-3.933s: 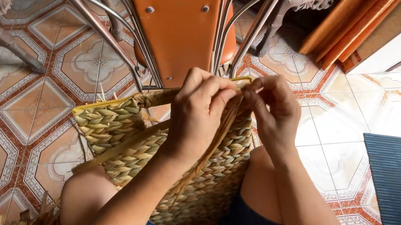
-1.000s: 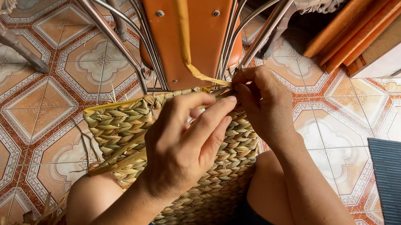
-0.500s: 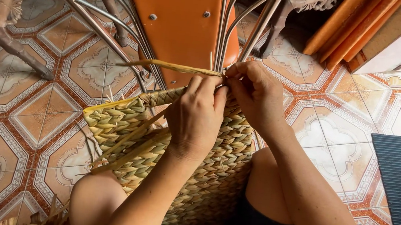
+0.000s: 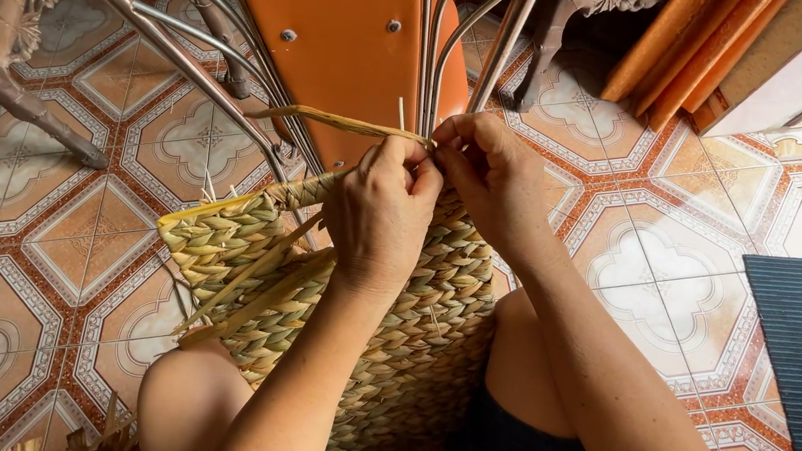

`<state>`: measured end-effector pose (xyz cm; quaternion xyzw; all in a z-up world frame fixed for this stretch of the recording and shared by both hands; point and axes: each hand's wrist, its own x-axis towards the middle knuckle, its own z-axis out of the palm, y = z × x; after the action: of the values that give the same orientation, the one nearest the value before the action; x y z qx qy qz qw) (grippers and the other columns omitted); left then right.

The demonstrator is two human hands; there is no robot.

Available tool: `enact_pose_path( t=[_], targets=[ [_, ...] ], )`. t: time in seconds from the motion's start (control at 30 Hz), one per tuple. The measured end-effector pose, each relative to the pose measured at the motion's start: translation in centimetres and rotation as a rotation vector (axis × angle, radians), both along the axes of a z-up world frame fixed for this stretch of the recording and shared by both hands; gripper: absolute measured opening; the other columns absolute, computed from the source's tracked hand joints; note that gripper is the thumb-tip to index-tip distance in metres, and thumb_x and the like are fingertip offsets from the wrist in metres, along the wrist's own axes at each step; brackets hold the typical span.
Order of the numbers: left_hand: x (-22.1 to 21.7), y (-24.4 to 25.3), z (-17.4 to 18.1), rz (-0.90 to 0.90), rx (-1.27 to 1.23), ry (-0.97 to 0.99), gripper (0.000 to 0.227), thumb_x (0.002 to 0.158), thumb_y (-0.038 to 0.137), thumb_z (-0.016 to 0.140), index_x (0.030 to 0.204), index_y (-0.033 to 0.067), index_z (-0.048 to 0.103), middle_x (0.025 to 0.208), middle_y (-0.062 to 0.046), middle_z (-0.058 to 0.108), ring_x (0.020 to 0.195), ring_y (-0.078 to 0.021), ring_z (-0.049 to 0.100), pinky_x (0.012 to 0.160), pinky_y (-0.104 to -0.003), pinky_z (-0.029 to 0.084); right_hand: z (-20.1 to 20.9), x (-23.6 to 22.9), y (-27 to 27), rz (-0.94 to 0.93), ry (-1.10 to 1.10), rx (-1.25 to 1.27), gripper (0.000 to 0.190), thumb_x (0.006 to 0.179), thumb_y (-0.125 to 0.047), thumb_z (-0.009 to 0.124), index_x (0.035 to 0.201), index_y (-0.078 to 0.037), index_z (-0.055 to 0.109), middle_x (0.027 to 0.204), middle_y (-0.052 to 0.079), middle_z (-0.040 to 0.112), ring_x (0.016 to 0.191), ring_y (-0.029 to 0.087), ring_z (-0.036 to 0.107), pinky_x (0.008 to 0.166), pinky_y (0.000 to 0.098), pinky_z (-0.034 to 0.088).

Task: The person is weaving a bag using dried natural plant fibers and a wooden tool.

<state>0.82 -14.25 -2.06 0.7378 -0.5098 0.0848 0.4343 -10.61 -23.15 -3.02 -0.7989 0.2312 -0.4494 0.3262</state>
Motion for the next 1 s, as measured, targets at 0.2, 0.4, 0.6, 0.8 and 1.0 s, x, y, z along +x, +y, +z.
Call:
enact_pose_path(
  t=[0.2, 0.4, 0.6, 0.8, 1.0],
  targets=[
    [-0.2, -0.1, -0.4, 0.007, -0.155, -0.098, 0.007, 0.093, 0.014, 0.074, 0.096, 0.0083, 0.069, 0.084, -0.005, 0.076, 0.065, -0.0166, 0.071, 0.058, -0.031, 0.056, -0.3, 0.0, 0.0, 0.000, -0.033, -0.024, 0.014, 0.097, 0.000, 0.073, 0.109, -0.004, 0.065, 0.091, 0.000, 0.068, 0.077, 0.004, 0.064, 0.067, 0.0194, 0.055],
    [-0.2, 0.3, -0.7, -0.037, -0.085, 0.045, 0.006, 0.092, 0.012, 0.075, 0.092, 0.0082, 0.070, 0.076, -0.004, 0.074, 0.057, -0.0159, 0.069, 0.051, -0.032, 0.053, -0.7, 0.1, 0.0, 0.018, -0.060, 0.031, 0.014, 0.098, 0.002, 0.072, 0.108, -0.004, 0.064, 0.091, 0.001, 0.068, 0.077, 0.004, 0.063, 0.066, 0.0199, 0.054],
    [-0.2, 2.6, -0.9, -0.144, -0.179, -0.127, 0.012, 0.095, 0.010, 0.076, 0.103, 0.0062, 0.067, 0.088, -0.004, 0.072, 0.064, -0.0144, 0.067, 0.055, -0.030, 0.054, 1.0, -1.2, 0.7, 0.090, -0.006, -0.222, 0.014, 0.097, 0.002, 0.072, 0.109, -0.003, 0.067, 0.098, 0.003, 0.072, 0.086, 0.011, 0.072, 0.074, 0.0237, 0.059],
    [2.0, 4.8, 3.4, -0.029, -0.077, -0.437, 0.033, 0.083, 0.023, 0.081, 0.109, 0.0082, 0.068, 0.103, -0.009, 0.067, 0.092, -0.0211, 0.062, 0.070, -0.034, 0.055, 1.0, -1.5, 0.9, 0.226, 0.005, -0.110, 0.014, 0.097, 0.000, 0.071, 0.110, -0.004, 0.069, 0.102, 0.004, 0.074, 0.091, 0.012, 0.073, 0.079, 0.0246, 0.062],
    [2.7, 6.2, 2.4, -0.059, 0.047, -0.569, 0.018, 0.090, 0.025, 0.078, 0.096, 0.0130, 0.065, 0.100, -0.003, 0.064, 0.098, -0.0195, 0.060, 0.086, -0.042, 0.054, 0.4, -1.0, 1.1, 0.120, -0.018, -0.121, 0.010, 0.098, 0.000, 0.072, 0.103, -0.003, 0.064, 0.096, 0.004, 0.073, 0.088, 0.011, 0.072, 0.076, 0.0245, 0.061]
  ],
)
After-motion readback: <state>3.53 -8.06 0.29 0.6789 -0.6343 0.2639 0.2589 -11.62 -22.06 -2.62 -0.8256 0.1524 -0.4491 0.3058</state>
